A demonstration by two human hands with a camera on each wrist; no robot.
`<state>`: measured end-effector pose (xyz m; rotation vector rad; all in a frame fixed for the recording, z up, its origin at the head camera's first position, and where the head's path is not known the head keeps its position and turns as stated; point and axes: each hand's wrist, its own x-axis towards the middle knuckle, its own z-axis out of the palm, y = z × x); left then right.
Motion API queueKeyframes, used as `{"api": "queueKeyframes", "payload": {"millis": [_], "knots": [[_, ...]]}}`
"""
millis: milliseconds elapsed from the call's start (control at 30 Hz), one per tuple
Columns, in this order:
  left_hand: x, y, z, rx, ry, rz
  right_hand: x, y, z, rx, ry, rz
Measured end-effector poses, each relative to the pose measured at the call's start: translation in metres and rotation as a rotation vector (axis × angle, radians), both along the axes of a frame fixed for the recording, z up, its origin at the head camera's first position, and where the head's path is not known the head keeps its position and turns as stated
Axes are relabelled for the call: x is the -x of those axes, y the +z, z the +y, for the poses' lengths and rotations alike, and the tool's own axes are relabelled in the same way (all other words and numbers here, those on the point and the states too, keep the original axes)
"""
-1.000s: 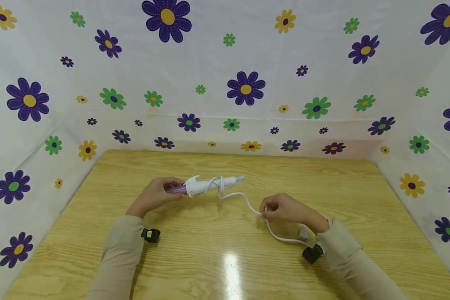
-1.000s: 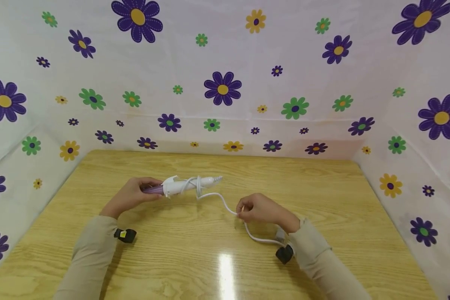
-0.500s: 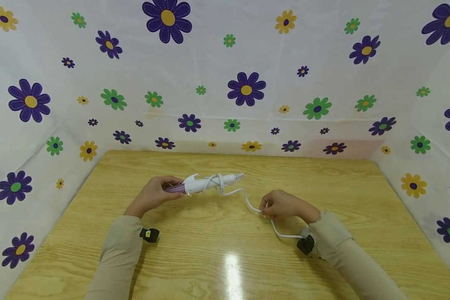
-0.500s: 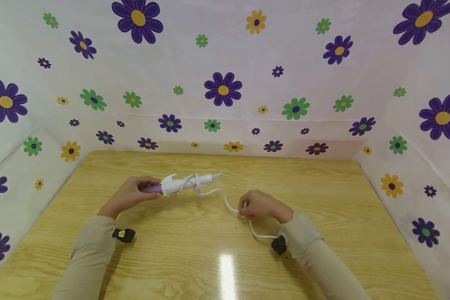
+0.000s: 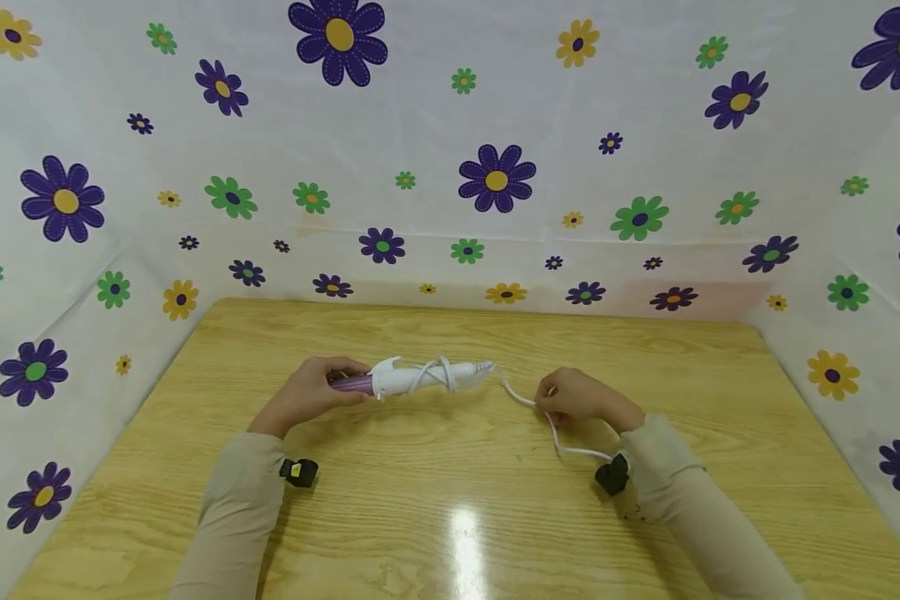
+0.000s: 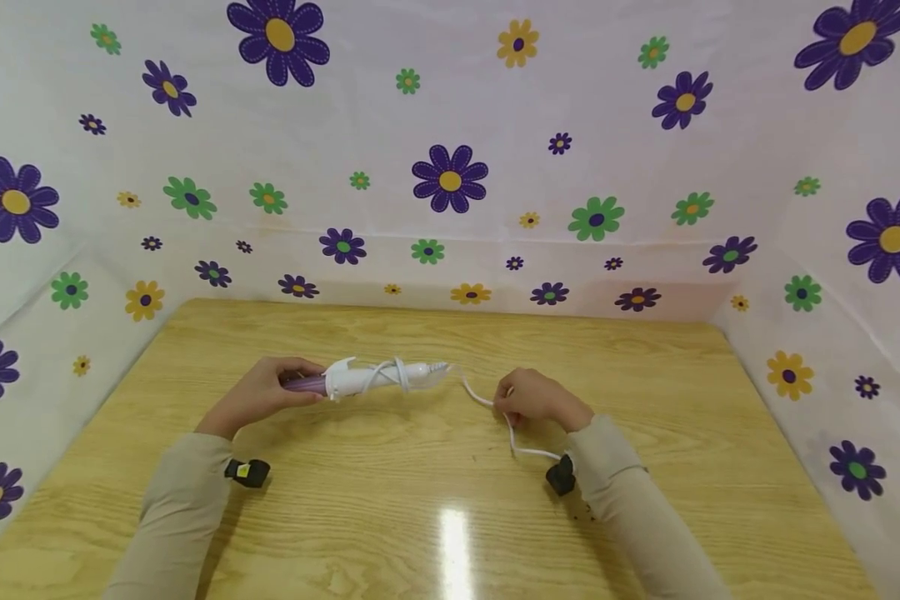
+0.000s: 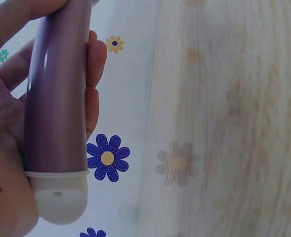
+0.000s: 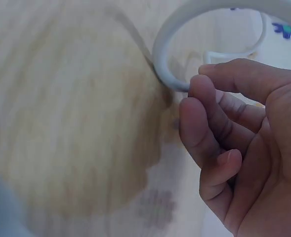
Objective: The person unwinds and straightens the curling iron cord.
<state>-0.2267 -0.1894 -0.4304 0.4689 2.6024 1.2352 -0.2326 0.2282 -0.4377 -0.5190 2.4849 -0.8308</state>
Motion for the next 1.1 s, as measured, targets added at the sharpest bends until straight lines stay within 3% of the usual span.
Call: {"api": "queueKeyframes", "payload": {"millis": [333,633,867,1100], "knots": [[-0.002,-0.003,0.001,-0.014,-0.03,-0.022,0.008,0.004,0.014,0.031,-0.123,0.025],[0.002,-0.004,0.001,-0.022,-0.029,-0.009,0.008,0.02,0.01,0.094,-0.14,-0.013],[0.003,-0.006,-0.001,-0.028,-0.036,-0.006,0.006,0.036,-0.008,0.183,-0.095,0.036],[0.003,-0.005,-0.001,-0.037,-0.035,-0.014,0.009,0.03,-0.031,0.216,-0.025,0.074]]}}
